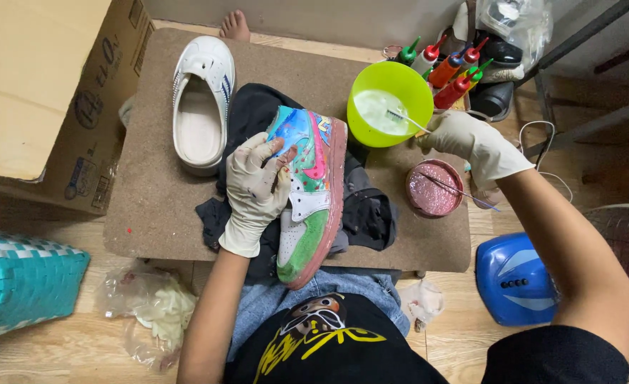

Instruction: The person scrubs a colorful high-top sneaker with a toothbrush dipped in a soapy solution. They repeatedly dip the brush into a yellow bowl and scrub various parts of the shoe, including the sole and upper sections.

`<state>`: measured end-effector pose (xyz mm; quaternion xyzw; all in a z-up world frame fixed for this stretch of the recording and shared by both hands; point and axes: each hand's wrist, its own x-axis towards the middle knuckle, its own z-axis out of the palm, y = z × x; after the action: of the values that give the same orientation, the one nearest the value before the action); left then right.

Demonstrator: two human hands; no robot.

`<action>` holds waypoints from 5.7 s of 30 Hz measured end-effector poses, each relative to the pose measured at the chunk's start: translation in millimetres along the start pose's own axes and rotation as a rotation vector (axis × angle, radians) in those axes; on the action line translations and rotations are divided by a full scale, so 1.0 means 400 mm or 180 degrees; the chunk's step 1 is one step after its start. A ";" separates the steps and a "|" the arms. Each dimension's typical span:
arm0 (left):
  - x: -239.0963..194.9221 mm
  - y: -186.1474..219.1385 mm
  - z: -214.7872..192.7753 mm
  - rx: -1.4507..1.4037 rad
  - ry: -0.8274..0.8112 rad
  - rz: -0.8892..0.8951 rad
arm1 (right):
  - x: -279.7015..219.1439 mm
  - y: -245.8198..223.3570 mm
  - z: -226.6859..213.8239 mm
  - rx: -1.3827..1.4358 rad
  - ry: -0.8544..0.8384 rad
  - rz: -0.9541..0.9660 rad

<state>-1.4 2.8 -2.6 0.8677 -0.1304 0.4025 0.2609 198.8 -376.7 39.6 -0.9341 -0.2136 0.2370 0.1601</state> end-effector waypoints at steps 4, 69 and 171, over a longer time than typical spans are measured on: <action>-0.001 0.001 -0.001 -0.0044 0.0006 -0.0025 | -0.017 -0.052 0.001 0.0339 -0.0021 0.0754; 0.000 -0.020 0.012 0.0278 -0.0134 0.0355 | -0.055 -0.194 0.170 0.1653 -0.0715 -0.0039; -0.024 -0.195 0.093 -0.3558 0.1046 -0.1783 | -0.155 -0.536 0.048 0.0039 0.0199 0.0151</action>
<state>49.9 47.2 -57.3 0.5293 -0.0473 0.3182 0.7851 70.4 -218.6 132.6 -0.9449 -0.1849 0.2127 0.1668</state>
